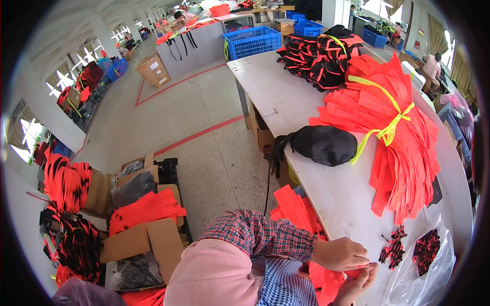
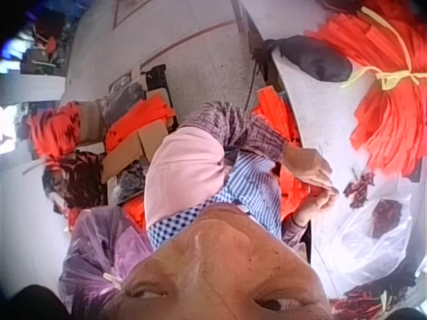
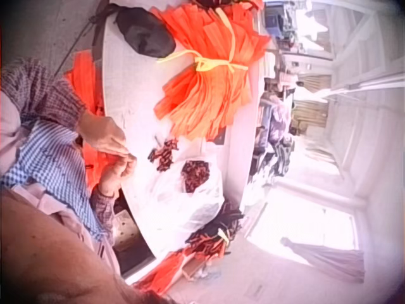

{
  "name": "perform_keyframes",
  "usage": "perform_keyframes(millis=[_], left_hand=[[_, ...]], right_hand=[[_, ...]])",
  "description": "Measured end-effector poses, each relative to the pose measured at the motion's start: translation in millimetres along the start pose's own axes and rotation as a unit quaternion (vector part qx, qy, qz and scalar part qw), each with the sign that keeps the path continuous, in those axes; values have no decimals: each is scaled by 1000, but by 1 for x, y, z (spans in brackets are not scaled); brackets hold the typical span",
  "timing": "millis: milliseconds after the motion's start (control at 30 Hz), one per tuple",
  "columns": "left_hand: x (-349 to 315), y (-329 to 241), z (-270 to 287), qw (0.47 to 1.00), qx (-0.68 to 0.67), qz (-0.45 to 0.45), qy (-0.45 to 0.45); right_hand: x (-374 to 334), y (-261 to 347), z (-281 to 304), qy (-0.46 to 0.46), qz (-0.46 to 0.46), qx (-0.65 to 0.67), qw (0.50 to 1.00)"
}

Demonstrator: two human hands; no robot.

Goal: The person attaches zipper pulls onto fabric straps by hand, taking straps from a bundle, sliding a zipper pull onto each strap, and placing the assembled straps into a stack.

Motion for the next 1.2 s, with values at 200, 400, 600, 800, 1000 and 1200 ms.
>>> perform_keyframes(millis=[200, 400, 600, 800, 1000, 1200], left_hand=[[-5, -4, -2, 998, 35, -46, 3], [9, 23, 1, 962, -190, 190, 42], [1, 14, 4, 984, -82, 155, 31], [21, 10, -15, 995, -2, 63, 77], [14, 30, -19, 972, -95, 197, 90], [13, 36, -12, 958, -90, 259, 90]], right_hand=[[-8, -27, 0, -58, -84, 125, 987], [0, -4, 9, -3, 13, -103, 995], [12, -10, -2, 79, -8, -6, 997], [17, -48, 4, -7, -181, 222, 958], [82, -75, 66, 16, -58, -80, 995], [157, -86, 154, -98, 58, -417, 902]])
Point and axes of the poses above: each hand's wrist, its own x-axis towards the middle knuckle, its own z-axis out of the back of the hand, y = z × x, the point moved 6 cm from there along x, towards the middle knuckle, and after that the axes turned 5 degrees about x, right-handed, at the moved point
